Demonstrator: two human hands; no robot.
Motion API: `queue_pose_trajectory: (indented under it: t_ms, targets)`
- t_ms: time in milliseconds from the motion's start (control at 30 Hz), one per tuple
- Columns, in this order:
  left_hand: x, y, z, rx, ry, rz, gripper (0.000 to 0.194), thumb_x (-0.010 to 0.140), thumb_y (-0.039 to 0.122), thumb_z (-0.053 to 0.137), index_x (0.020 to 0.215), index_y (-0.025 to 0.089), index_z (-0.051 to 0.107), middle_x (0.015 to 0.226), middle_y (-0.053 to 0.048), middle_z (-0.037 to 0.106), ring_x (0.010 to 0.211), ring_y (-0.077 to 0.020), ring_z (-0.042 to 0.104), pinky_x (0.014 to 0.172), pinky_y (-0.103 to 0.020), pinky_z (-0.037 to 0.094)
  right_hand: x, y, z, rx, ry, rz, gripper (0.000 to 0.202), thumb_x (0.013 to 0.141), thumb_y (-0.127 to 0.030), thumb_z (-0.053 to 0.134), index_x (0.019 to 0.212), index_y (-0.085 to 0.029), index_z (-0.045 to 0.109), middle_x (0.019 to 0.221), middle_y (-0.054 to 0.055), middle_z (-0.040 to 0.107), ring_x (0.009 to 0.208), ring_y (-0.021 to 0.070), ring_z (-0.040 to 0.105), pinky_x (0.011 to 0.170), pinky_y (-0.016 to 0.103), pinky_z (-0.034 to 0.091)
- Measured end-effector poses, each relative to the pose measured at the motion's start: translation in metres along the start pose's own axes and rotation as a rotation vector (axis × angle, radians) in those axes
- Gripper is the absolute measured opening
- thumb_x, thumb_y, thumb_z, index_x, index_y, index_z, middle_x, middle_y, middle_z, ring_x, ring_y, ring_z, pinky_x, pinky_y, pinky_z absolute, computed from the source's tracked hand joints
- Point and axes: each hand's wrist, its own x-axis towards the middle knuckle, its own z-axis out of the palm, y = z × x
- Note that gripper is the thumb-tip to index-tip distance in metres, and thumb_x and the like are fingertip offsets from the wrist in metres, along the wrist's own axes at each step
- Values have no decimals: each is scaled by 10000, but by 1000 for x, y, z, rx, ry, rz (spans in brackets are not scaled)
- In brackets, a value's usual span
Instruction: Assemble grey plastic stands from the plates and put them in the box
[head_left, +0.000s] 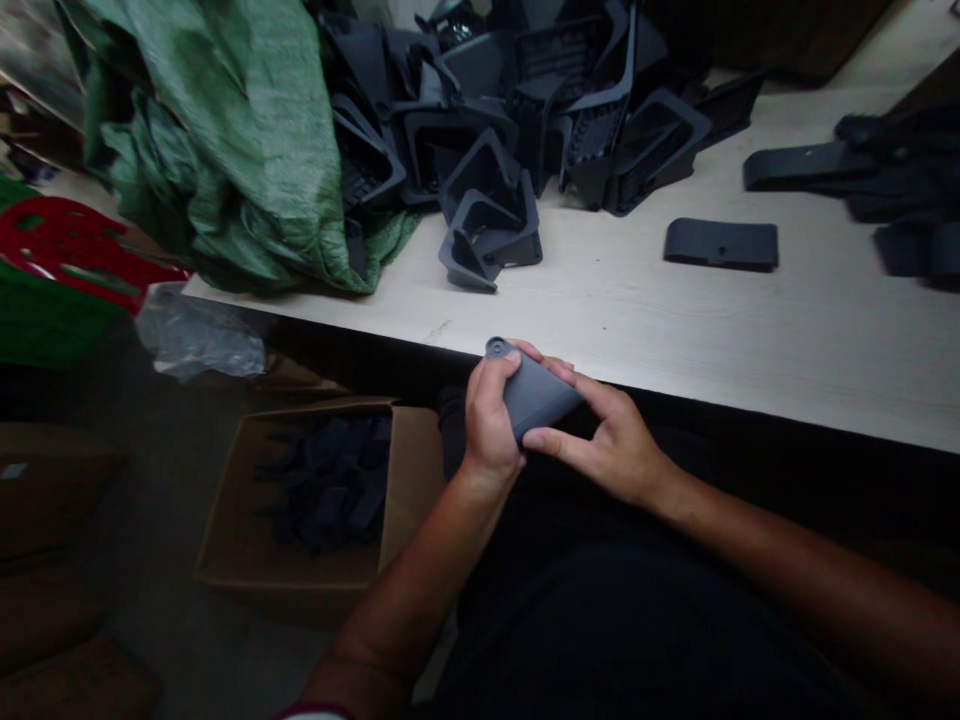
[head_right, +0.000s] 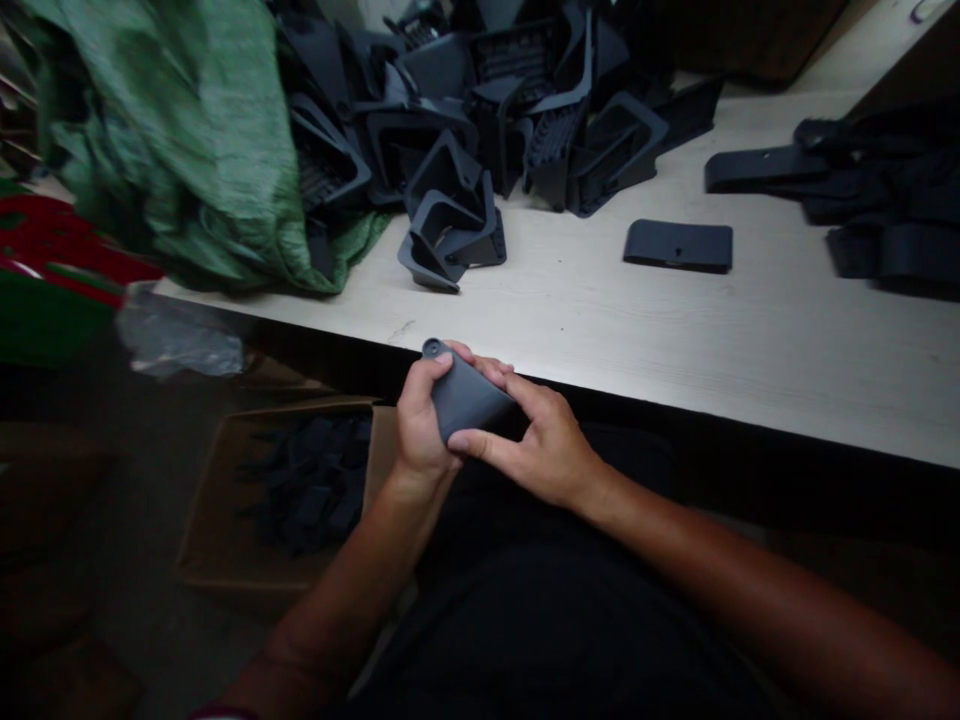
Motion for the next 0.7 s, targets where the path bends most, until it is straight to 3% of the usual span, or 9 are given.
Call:
queue_pose_trajectory:
  t_ms: [167, 433, 533, 700]
  targets:
    - [-7, -4, -2, 67, 86, 36, 207, 928, 385, 585, 921, 217, 706, 822, -53, 780, 977, -276, 766, 992, -401, 566, -3, 5, 13, 10, 67, 5, 733, 780, -513, 949, 1399, -199, 715, 1412, 146, 745, 1338, 346, 686, 1216, 503, 481]
    - [8, 11, -1, -75, -84, -88, 231, 938, 387, 561, 806, 221, 651, 729, -50, 736, 944, -285, 768, 1012, -463, 571, 4, -11, 4, 112, -17, 55, 668, 807, -464, 947, 1378, -194, 730, 1467, 118, 717, 1426, 320, 626, 1286, 470, 397]
    - [9, 7, 0, -101, -76, -52, 196, 936, 346, 605, 787, 221, 631, 693, -37, 719, 894, -272, 764, 1038, -481, 564, 2, -14, 3, 153, -54, 68, 685, 822, -457, 938, 1413, -196, 710, 1500, 110, 694, 1469, 321, 585, 1293, 464, 387]
    - [2, 7, 3, -58, -32, -10, 207, 939, 371, 612, 803, 217, 639, 698, -32, 719, 882, -261, 763, 1048, -480, 567, -5, -15, 11, 97, 41, 48, 730, 802, -473, 948, 1433, -204, 699, 1482, 134, 703, 1419, 338, 627, 1264, 491, 424]
